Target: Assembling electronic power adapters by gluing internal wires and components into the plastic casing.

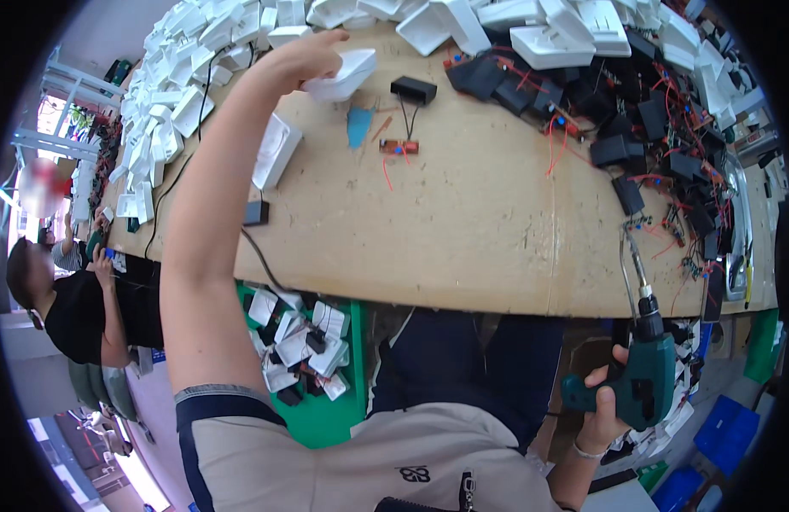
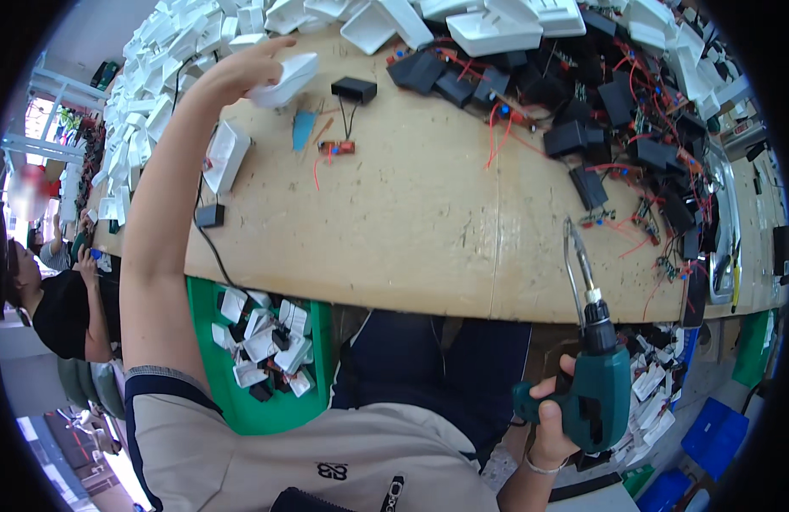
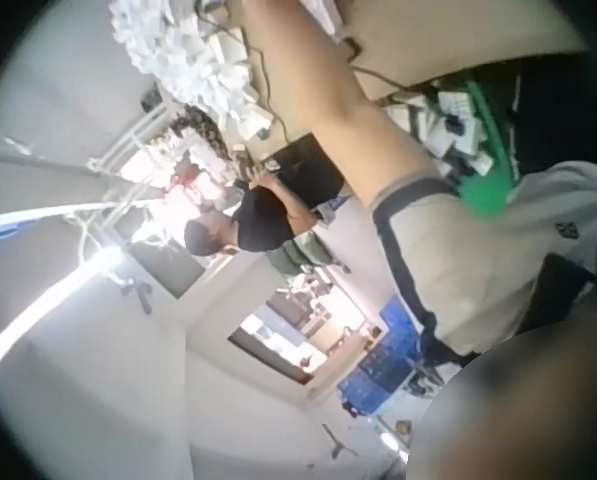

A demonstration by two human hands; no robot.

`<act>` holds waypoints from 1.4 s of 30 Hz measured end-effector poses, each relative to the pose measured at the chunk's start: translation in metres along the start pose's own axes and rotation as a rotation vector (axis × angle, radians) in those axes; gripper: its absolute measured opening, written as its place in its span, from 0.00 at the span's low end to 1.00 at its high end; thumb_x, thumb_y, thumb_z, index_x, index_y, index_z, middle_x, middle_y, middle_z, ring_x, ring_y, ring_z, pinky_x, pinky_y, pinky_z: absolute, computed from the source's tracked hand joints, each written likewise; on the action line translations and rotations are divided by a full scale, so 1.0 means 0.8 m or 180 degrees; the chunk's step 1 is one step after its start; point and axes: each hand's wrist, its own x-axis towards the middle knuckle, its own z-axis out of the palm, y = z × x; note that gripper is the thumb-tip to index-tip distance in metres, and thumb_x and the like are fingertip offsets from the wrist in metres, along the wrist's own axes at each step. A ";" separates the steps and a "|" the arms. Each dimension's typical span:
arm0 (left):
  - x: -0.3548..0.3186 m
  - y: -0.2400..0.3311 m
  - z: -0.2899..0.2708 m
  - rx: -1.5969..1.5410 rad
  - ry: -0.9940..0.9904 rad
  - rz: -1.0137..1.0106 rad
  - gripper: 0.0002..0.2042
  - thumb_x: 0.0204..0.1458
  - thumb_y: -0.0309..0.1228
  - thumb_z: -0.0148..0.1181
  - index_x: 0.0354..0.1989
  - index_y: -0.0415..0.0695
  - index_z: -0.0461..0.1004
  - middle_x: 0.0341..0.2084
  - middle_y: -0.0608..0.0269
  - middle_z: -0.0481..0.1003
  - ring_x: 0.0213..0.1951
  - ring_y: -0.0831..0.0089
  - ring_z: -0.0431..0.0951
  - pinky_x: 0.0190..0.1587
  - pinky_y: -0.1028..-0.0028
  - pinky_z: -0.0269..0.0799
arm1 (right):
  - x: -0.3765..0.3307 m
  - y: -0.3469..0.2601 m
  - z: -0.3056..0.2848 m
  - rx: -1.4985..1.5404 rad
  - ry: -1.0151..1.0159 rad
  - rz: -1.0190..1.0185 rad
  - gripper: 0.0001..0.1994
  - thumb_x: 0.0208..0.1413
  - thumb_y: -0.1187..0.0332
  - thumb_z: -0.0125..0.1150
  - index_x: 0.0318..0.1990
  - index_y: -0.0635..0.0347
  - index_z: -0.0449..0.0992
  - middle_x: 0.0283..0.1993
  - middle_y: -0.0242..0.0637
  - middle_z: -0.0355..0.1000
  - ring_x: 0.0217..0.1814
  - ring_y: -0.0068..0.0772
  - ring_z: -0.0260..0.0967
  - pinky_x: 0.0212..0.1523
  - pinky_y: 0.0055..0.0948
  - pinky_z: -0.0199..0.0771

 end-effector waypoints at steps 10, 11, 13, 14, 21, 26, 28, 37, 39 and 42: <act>-0.171 0.061 0.146 -0.3340 -0.0195 0.0515 0.18 0.42 0.23 0.52 0.44 0.36 0.60 0.35 0.57 0.67 0.32 0.71 0.73 0.34 0.73 0.71 | -0.008 0.002 -0.006 0.0230 -0.0144 -0.0485 0.28 0.44 0.70 0.58 0.53 0.70 0.56 0.46 0.51 0.65 0.27 0.25 0.66 0.27 0.19 0.68; -0.181 0.081 0.165 -0.3490 -0.0211 0.0384 0.16 0.43 0.24 0.51 0.43 0.35 0.60 0.35 0.57 0.66 0.32 0.71 0.73 0.33 0.73 0.71 | -0.011 0.003 -0.008 0.0223 -0.0143 -0.0478 0.28 0.44 0.70 0.58 0.53 0.70 0.56 0.46 0.51 0.65 0.27 0.25 0.66 0.27 0.19 0.68; -0.186 0.111 0.201 -0.3710 -0.0195 0.0324 0.15 0.44 0.24 0.50 0.41 0.34 0.59 0.35 0.54 0.67 0.32 0.68 0.73 0.31 0.70 0.71 | -0.016 0.007 -0.011 0.0262 -0.0133 -0.0468 0.28 0.44 0.72 0.57 0.54 0.70 0.55 0.47 0.51 0.64 0.27 0.25 0.66 0.28 0.19 0.69; -0.187 0.118 0.217 -0.3794 -0.0184 0.0399 0.15 0.44 0.24 0.49 0.41 0.33 0.59 0.34 0.51 0.67 0.32 0.65 0.73 0.30 0.68 0.71 | -0.018 0.007 -0.012 0.0258 -0.0146 -0.0467 0.28 0.44 0.72 0.57 0.54 0.70 0.55 0.47 0.51 0.64 0.27 0.25 0.66 0.28 0.19 0.69; -0.203 0.108 0.232 -0.0828 0.0850 0.1601 0.19 0.43 0.28 0.55 0.42 0.32 0.61 0.33 0.50 0.68 0.24 0.68 0.71 0.30 0.74 0.69 | -0.025 0.004 -0.017 0.0164 -0.0176 -0.0665 0.29 0.44 0.73 0.55 0.55 0.69 0.53 0.48 0.52 0.64 0.27 0.24 0.66 0.28 0.19 0.70; -0.217 0.092 0.224 -0.1022 0.1512 0.2056 0.14 0.42 0.30 0.58 0.38 0.39 0.68 0.25 0.56 0.71 0.23 0.67 0.71 0.28 0.73 0.68 | -0.024 0.004 -0.014 0.0246 -0.0240 -0.0697 0.29 0.45 0.72 0.55 0.55 0.69 0.52 0.48 0.53 0.64 0.27 0.24 0.66 0.28 0.19 0.70; -0.235 0.075 0.199 -0.0944 0.1023 0.1893 0.12 0.42 0.31 0.56 0.34 0.38 0.70 0.24 0.54 0.72 0.26 0.62 0.71 0.30 0.70 0.68 | -0.025 0.006 -0.015 0.0339 -0.0261 -0.0729 0.29 0.45 0.72 0.55 0.55 0.69 0.52 0.48 0.53 0.64 0.27 0.24 0.66 0.28 0.20 0.70; -0.173 -0.012 0.126 0.0158 0.2032 0.1519 0.09 0.41 0.26 0.57 0.33 0.41 0.75 0.28 0.59 0.71 0.28 0.62 0.72 0.31 0.69 0.68 | -0.019 0.000 -0.011 0.0637 -0.0322 -0.0620 0.29 0.46 0.70 0.55 0.55 0.69 0.52 0.52 0.54 0.60 0.29 0.26 0.65 0.27 0.20 0.69; -0.143 -0.016 0.130 0.0300 0.1810 0.2513 0.13 0.42 0.24 0.57 0.39 0.43 0.73 0.33 0.62 0.70 0.30 0.63 0.71 0.33 0.71 0.68 | -0.010 0.002 -0.004 0.1084 -0.0403 -0.0512 0.29 0.47 0.69 0.55 0.56 0.69 0.52 0.54 0.55 0.57 0.31 0.26 0.65 0.27 0.20 0.69; -0.123 -0.020 0.130 0.0449 0.1346 0.3015 0.13 0.43 0.23 0.56 0.39 0.43 0.72 0.32 0.61 0.70 0.33 0.63 0.71 0.35 0.71 0.68 | 0.016 -0.010 0.029 0.2081 -0.0321 -0.0029 0.32 0.47 0.64 0.57 0.58 0.67 0.50 0.56 0.61 0.53 0.29 0.28 0.67 0.23 0.18 0.71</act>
